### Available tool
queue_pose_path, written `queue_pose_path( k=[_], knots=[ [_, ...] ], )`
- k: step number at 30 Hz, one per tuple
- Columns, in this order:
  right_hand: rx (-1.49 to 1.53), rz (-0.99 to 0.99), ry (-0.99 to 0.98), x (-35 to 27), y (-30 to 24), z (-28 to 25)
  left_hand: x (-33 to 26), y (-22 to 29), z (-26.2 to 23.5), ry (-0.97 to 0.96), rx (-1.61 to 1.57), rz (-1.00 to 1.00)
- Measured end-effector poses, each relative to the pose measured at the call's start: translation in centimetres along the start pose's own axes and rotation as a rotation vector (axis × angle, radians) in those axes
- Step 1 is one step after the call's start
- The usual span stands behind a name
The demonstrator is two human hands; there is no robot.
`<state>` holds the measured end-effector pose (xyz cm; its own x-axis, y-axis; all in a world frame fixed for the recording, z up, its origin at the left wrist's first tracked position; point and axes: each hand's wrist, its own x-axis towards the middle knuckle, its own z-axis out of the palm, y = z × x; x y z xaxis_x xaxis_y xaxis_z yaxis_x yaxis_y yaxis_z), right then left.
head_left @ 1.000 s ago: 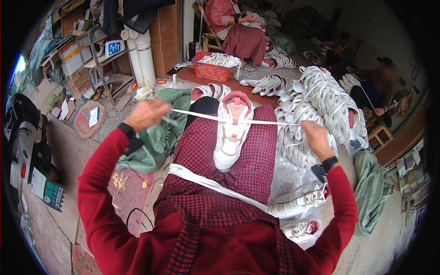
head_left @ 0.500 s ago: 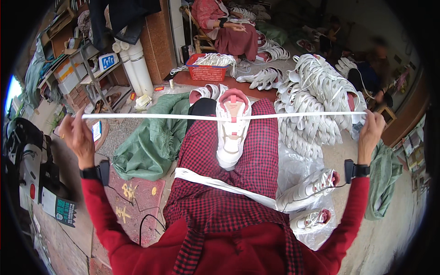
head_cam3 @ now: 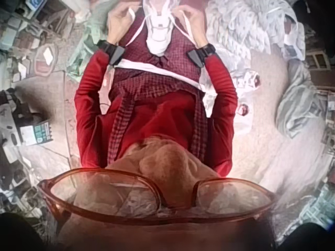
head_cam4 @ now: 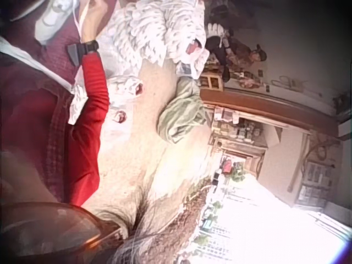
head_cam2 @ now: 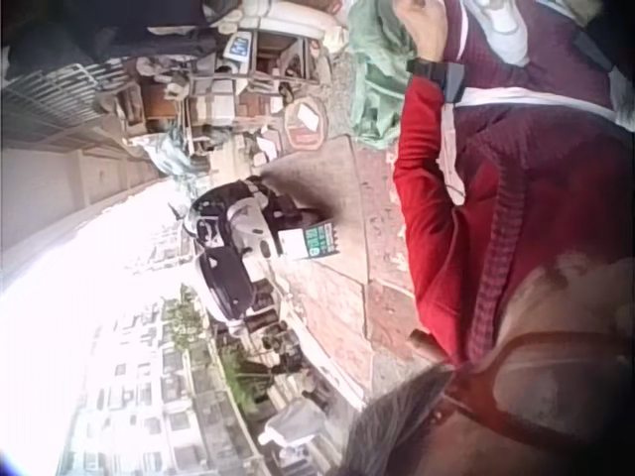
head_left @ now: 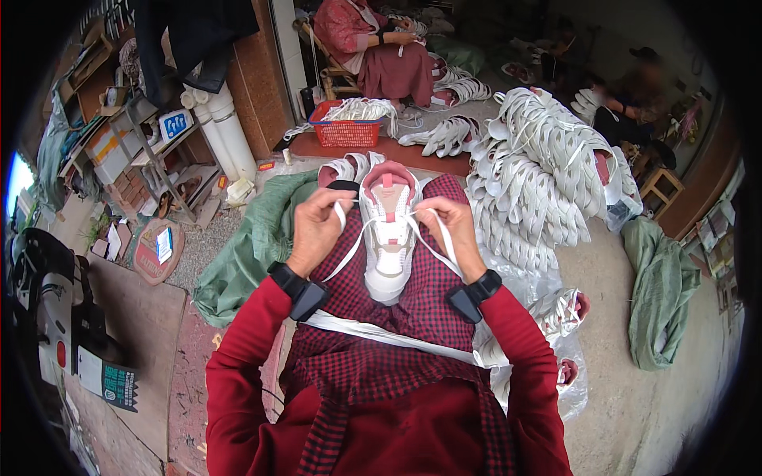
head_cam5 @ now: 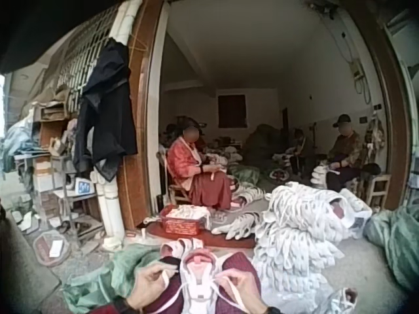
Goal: Lacing white and pink athletic shoes by hand.
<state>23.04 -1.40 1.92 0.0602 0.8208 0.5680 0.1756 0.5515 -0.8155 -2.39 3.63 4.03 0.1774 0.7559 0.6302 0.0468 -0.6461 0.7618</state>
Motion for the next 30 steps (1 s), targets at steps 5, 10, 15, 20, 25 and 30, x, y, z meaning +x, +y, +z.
queue_pose_path(
  k=[5,10,15,20,25,30],
  knots=[
    [-0.009,0.183,0.078,0.0,-0.6,0.3,-1.1,-1.2,1.9,-0.077,-0.159,-0.077],
    [-0.046,0.088,0.125,-0.2,-0.1,0.9,-2.0,-1.0,1.9,-0.063,-0.174,-0.135],
    [-0.102,0.04,0.155,-0.4,-0.8,1.2,-2.1,-1.5,2.2,-0.043,-0.226,-0.204],
    [-0.388,-0.245,0.021,1.4,-1.7,1.6,-2.3,-1.6,2.4,0.0,-0.289,-0.196],
    [-0.078,0.249,-0.204,2.6,-1.0,-1.0,-2.2,-2.3,3.1,-0.001,-0.306,-0.203],
    [-0.223,0.136,-0.322,2.8,-2.4,-1.9,-2.3,-2.7,3.7,0.067,-0.284,-0.15]
  ],
)
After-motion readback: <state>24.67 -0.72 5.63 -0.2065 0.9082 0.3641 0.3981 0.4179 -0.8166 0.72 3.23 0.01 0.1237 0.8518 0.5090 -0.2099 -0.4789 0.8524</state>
